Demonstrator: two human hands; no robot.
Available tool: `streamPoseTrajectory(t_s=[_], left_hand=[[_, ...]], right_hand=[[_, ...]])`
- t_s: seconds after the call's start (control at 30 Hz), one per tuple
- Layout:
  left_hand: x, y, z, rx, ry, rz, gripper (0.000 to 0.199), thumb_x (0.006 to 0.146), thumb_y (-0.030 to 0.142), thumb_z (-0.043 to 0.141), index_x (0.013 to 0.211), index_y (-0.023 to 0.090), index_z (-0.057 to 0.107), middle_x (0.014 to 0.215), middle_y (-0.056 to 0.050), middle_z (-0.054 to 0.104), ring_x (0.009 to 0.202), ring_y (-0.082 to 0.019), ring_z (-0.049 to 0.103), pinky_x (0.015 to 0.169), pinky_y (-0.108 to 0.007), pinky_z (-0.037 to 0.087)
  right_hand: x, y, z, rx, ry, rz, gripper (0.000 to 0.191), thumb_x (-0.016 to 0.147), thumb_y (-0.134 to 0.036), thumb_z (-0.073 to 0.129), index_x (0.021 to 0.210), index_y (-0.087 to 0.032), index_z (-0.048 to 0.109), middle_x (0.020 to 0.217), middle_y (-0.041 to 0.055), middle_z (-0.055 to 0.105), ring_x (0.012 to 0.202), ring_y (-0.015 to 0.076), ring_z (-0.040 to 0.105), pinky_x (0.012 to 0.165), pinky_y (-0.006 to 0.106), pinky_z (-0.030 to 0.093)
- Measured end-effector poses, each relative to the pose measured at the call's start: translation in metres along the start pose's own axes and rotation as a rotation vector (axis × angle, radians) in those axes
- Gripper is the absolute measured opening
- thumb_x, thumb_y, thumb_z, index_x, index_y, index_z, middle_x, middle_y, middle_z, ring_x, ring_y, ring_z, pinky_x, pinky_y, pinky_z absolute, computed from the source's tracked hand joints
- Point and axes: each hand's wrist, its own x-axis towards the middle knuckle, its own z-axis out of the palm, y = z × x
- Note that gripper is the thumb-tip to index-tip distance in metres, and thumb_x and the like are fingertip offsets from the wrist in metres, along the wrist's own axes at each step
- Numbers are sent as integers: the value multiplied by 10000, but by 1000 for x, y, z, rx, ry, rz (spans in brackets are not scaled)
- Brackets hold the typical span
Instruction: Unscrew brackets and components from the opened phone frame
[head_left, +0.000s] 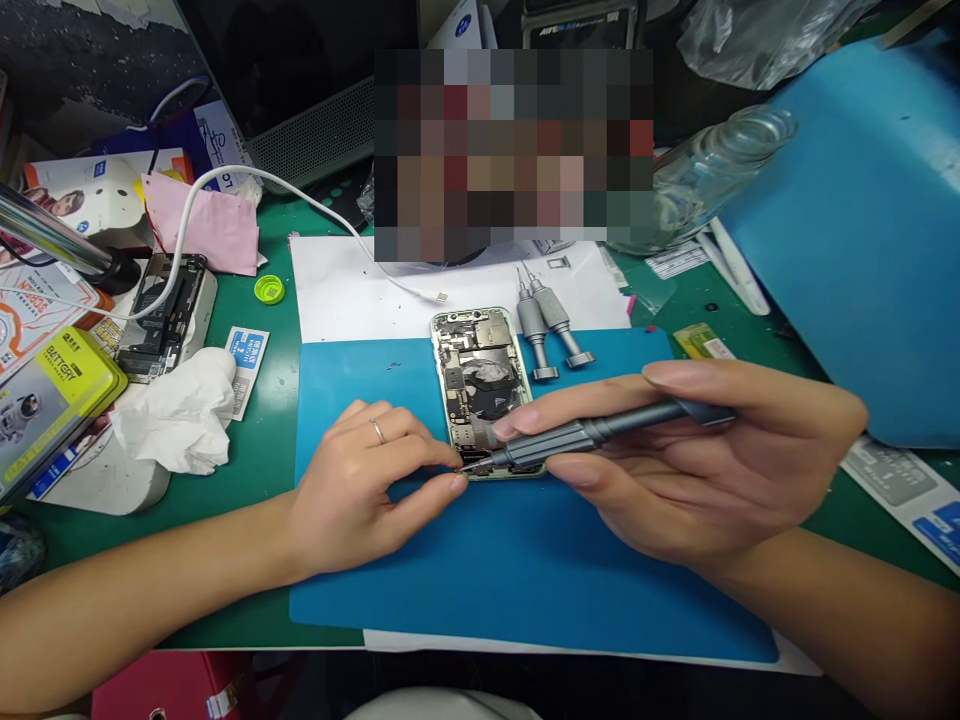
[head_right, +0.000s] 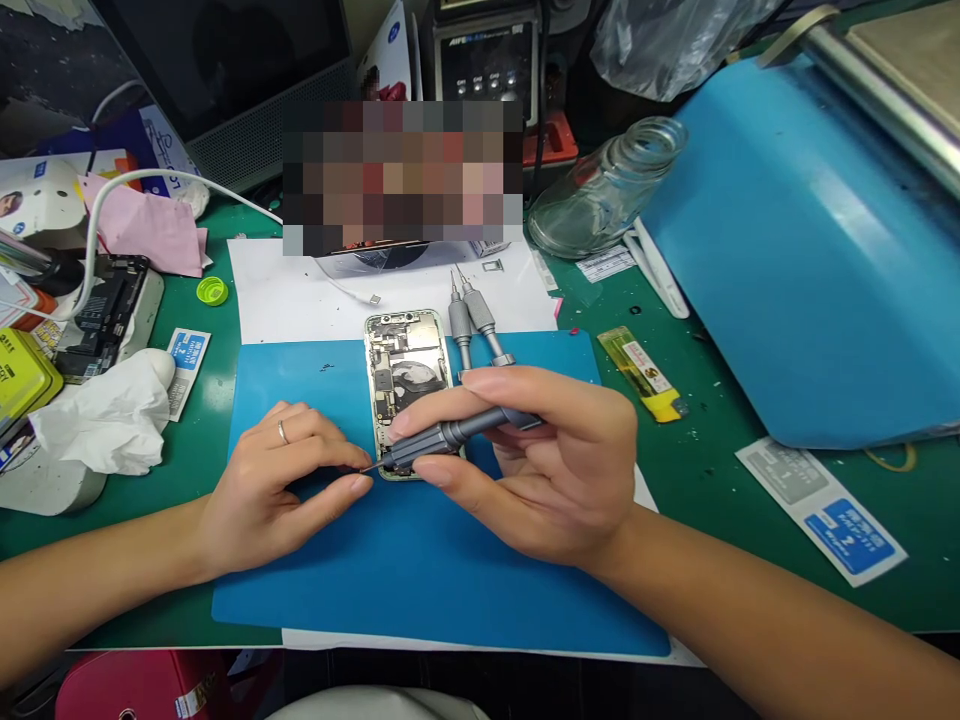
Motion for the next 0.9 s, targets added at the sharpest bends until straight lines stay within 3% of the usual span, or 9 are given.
streamPoseTrajectory(t_s=[0.13, 0.33, 0.63, 0.9], left_hand=[[0, 1, 0, 1, -2, -5, 113, 979, 264, 634, 962, 176, 703, 861, -15, 732, 748, -134, 624, 714, -321, 381], [0, 0, 0, 9, -2, -11, 142, 993, 288, 613, 955, 186, 704, 866, -18, 739, 748, -135, 626, 711, -322, 383], [0, 1, 0, 1, -2, -4, 129, 988, 270, 619, 958, 177, 704, 866, -19, 735, 749, -135, 622, 710, -323, 382], [0, 0, -1, -5, 2, -3, 124, 976, 283, 636, 970, 176, 699, 854, -19, 726, 742, -138, 613, 708, -322, 374]], right_hand=[[-1, 0, -1, 4, -6, -25, 786, 684, -23, 826, 1395, -233, 564, 991, 30, 802, 658, 188, 778, 505, 239, 648], [-5, -4, -3, -16, -30, 63, 800, 725, -31, 788, 1435, -291, 525, 1007, 38, 797, 684, 236, 781, 480, 326, 653], [-3, 1, 0, 28, 3, -23, 782, 693, 11, 810, 1404, -179, 547, 1011, 67, 804, 727, 195, 789, 565, 242, 660], [-5, -2, -2, -7, -13, 32, 793, 721, -6, 775, 1426, -282, 537, 990, 34, 803, 681, 230, 781, 510, 319, 666]])
